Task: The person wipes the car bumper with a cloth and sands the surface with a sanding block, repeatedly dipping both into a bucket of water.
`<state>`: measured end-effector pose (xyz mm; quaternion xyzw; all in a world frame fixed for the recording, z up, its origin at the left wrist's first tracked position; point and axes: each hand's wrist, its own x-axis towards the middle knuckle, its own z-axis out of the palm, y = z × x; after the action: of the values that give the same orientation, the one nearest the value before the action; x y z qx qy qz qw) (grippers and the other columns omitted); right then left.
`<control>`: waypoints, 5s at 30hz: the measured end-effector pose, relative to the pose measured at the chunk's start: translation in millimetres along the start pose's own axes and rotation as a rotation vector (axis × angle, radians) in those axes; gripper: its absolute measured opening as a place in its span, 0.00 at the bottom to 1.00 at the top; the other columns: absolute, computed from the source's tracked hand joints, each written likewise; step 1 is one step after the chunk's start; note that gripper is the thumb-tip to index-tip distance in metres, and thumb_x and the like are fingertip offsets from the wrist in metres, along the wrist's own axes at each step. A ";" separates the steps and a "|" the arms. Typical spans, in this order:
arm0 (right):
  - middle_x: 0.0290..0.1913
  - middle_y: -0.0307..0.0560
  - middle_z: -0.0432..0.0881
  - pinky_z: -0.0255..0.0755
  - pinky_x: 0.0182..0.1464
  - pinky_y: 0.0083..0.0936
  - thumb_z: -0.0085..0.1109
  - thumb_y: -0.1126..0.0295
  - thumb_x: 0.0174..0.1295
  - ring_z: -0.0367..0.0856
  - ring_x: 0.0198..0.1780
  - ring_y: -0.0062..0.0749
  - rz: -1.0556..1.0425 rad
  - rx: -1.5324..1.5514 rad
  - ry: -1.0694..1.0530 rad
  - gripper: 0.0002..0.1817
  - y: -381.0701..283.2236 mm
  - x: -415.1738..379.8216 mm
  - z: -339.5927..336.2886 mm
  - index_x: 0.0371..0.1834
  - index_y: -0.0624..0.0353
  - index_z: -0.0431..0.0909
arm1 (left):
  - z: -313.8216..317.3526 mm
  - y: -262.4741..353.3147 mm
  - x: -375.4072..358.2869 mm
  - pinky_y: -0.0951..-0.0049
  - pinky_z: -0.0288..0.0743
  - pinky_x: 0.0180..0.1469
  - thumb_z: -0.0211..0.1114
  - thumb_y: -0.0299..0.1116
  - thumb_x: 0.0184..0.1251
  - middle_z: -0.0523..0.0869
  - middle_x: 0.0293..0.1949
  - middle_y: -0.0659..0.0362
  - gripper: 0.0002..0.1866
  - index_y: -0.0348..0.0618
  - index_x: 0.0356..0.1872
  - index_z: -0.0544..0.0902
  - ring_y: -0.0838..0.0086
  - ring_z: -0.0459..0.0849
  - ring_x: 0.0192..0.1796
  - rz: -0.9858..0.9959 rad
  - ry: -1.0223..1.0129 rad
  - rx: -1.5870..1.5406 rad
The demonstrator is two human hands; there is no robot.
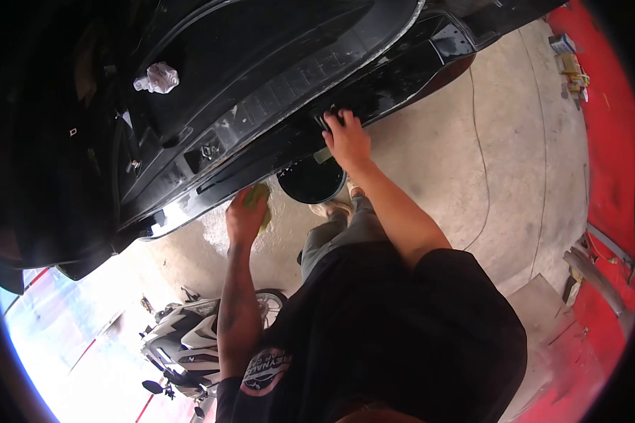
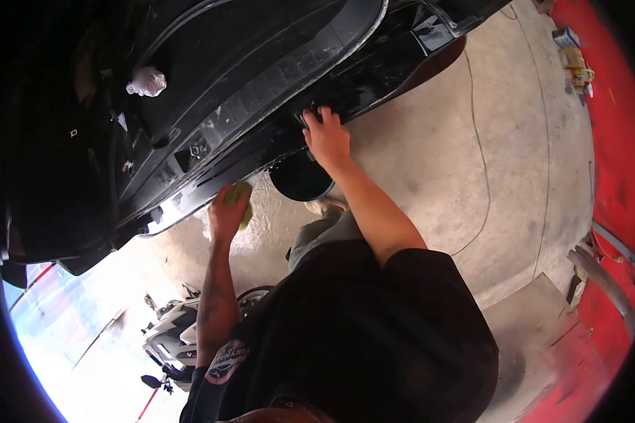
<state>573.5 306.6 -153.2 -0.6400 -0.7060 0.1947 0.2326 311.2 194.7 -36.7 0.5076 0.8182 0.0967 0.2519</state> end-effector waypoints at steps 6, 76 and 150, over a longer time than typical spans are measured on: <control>0.64 0.43 0.77 0.88 0.44 0.42 0.73 0.62 0.63 0.82 0.55 0.46 -0.030 -0.030 0.038 0.26 -8.0 -21.6 12.0 0.65 0.41 0.80 | 6.4 -238.0 -115.2 0.57 0.87 0.40 0.62 0.34 0.72 0.85 0.33 0.56 0.01 0.53 0.38 0.81 0.62 0.89 0.39 0.324 -0.166 0.706; 0.69 0.40 0.78 0.87 0.49 0.47 0.72 0.62 0.63 0.83 0.56 0.51 0.129 0.003 0.158 0.23 -29.5 7.4 25.4 0.62 0.42 0.80 | 10.3 -352.5 -317.5 0.63 0.82 0.57 0.79 0.40 0.59 0.94 0.49 0.51 0.26 0.37 0.57 0.88 0.65 0.91 0.51 -0.809 -0.072 -0.300; 0.69 0.40 0.82 0.84 0.49 0.40 0.71 0.65 0.61 0.84 0.49 0.48 -0.056 -0.171 0.171 0.24 16.6 -13.4 -1.2 0.62 0.44 0.83 | 15.4 -341.3 -291.5 0.63 0.81 0.54 0.77 0.43 0.60 0.94 0.46 0.53 0.24 0.35 0.52 0.88 0.65 0.90 0.47 -0.806 -0.102 -0.343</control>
<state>588.6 295.0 -162.9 -0.6517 -0.7153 0.0717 0.2418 156.5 -222.1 -99.7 0.1030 0.9094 0.1003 0.3902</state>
